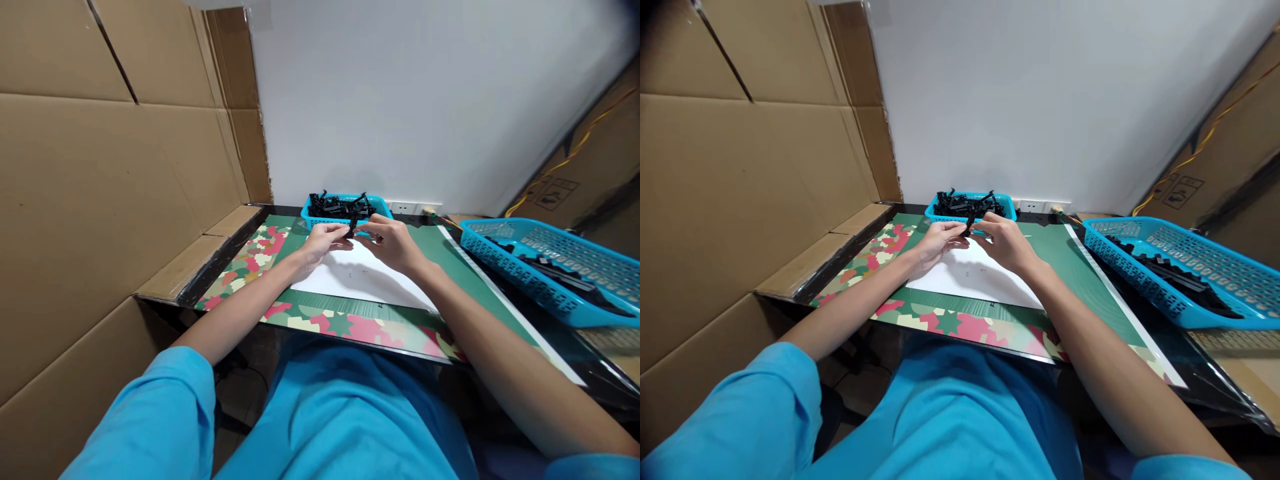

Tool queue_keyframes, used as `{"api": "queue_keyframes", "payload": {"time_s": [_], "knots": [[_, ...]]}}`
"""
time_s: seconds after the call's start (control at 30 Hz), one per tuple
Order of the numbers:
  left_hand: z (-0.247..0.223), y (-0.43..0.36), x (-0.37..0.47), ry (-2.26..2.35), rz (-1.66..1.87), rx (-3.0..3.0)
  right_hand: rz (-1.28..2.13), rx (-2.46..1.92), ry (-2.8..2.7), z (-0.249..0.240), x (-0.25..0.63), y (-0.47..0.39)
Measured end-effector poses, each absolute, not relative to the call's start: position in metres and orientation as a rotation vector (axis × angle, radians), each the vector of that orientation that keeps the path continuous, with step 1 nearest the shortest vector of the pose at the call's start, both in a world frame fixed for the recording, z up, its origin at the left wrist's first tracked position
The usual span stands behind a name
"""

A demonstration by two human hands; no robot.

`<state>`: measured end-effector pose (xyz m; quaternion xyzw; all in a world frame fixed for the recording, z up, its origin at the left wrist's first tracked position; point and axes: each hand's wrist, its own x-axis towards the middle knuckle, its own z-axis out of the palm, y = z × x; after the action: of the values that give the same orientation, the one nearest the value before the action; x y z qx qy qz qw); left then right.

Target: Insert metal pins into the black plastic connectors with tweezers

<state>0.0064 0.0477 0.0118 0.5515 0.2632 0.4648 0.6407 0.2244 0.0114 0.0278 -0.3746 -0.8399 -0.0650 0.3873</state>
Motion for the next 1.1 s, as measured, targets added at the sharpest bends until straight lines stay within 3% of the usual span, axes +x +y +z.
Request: {"api": "queue_keyframes", "payload": {"time_s": [0.5,0.8,1.1], "knots": [[0.014,0.041,0.013,0.552,1.064,1.259,-0.332,-1.005,-2.036,0.042,0.245,0.009],[-0.008,0.057,0.023,0.471,1.141,1.415,0.211,-0.888,-1.521,0.031,0.218,0.011],[-0.015,0.063,0.026,0.493,1.151,1.372,0.265,-0.956,-1.58,0.027,0.215,0.015]]}}
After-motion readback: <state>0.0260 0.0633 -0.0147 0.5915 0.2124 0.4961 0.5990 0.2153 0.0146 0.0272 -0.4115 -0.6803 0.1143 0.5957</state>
